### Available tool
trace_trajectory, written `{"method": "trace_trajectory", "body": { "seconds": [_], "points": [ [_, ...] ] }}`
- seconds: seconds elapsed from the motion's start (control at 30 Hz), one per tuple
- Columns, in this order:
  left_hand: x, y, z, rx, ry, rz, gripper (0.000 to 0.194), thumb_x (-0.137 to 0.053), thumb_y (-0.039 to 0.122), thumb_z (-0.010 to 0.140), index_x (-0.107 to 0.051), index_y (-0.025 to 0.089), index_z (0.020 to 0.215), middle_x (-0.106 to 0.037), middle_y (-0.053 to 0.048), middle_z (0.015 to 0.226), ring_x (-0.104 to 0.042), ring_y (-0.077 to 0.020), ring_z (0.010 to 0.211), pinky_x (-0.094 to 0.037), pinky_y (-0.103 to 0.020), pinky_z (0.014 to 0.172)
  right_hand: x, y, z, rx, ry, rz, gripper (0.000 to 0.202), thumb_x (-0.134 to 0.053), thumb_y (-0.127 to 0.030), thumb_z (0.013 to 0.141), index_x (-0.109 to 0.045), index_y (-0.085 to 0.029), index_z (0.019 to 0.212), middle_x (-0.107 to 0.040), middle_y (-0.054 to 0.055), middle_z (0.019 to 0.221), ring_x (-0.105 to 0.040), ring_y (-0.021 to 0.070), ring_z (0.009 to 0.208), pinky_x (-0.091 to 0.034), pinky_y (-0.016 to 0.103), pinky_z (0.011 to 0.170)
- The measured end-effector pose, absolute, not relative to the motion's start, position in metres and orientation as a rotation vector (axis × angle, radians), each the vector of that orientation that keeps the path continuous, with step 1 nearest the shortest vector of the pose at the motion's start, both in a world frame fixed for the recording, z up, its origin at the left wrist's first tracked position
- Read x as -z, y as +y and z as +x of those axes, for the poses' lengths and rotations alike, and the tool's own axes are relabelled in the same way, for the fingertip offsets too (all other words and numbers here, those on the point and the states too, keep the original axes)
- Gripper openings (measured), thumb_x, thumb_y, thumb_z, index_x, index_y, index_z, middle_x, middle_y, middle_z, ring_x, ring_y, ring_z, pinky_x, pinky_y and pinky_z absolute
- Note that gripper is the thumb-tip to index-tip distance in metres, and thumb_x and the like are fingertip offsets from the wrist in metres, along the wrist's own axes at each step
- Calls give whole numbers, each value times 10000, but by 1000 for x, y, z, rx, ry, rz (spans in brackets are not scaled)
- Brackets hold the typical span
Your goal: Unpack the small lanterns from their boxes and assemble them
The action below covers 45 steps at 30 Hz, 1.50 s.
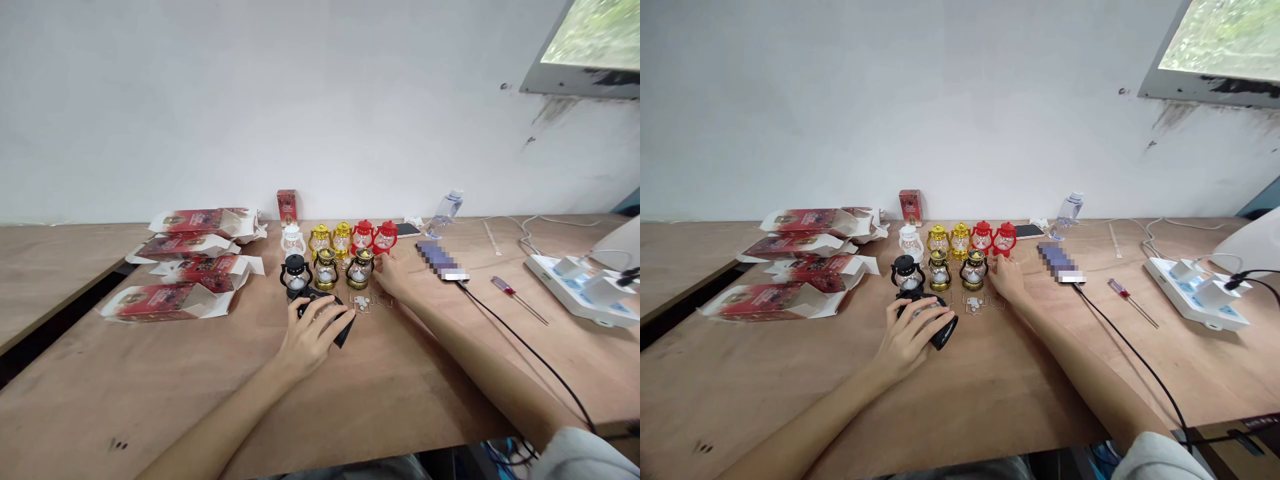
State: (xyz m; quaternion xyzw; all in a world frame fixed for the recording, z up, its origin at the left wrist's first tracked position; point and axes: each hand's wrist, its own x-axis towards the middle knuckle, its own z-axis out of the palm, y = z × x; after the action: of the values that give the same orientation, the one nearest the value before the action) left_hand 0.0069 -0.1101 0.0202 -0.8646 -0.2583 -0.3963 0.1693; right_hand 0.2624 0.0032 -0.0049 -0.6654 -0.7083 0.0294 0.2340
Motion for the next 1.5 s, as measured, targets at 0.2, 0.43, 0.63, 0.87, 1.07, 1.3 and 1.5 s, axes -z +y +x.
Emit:
{"method": "trace_trajectory", "body": {
  "seconds": [0.2,0.43,0.63,0.87,1.07,1.3,1.5],
  "points": [
    [-20,-110,7,1126,-719,-2458,350,-387,50,860,-580,190,1116,-693,-38,1020,-534,-185,1053,-262,-376,885,2,-26,267,-222,-1937,-1688,186,-438,-128,796,-560,-171,929,-669,59,915,-618,151,827,-461,259,728],
    [-18,-109,7,1118,-720,-2464,364,-383,47,860,-577,196,1130,-691,-34,1028,-529,-183,1064,-258,-379,898,-9,-35,269,-153,-2029,-1653,219,-420,-154,807,-623,-180,885,-656,36,766,-571,177,788,-420,278,727],
    [-19,-109,7,1124,-721,-2463,377,-391,25,841,-577,190,1124,-696,-37,1017,-530,-186,1051,-260,-379,889,-8,-2,267,37,-2238,-1686,143,-472,-137,776,-612,-154,758,-631,88,855,-524,205,843,-376,290,754],
    [-21,-108,6,1122,-717,-2449,384,-391,24,835,-577,195,1123,-697,-36,1018,-532,-187,1050,-263,-375,889,-3,21,260,55,-2293,-1752,85,-517,-122,718,-598,-150,716,-633,99,896,-527,224,866,-374,290,731],
    [-19,-108,6,1122,-724,-2451,392,-396,21,829,-576,200,1129,-696,-38,1017,-534,-191,1054,-256,-381,899,-7,22,256,37,-2316,-1784,142,-509,-75,698,-608,-125,787,-631,149,917,-544,251,889,-379,301,722],
    [-20,-108,6,1115,-727,-2456,394,-384,19,830,-581,199,1119,-697,-45,1009,-544,-190,1043,-265,-375,882,-15,32,256,-96,-2430,-1684,140,-572,-135,691,-627,-118,818,-647,139,908,-554,249,873,-390,290,725],
    [-23,-109,7,1140,-719,-2450,367,-397,24,831,-583,182,1105,-699,-43,1011,-544,-198,1031,-268,-378,870,-20,39,260,-276,-2433,-1569,76,-620,-146,648,-633,-133,721,-665,78,776,-561,183,710,-374,239,618]
  ]
}}
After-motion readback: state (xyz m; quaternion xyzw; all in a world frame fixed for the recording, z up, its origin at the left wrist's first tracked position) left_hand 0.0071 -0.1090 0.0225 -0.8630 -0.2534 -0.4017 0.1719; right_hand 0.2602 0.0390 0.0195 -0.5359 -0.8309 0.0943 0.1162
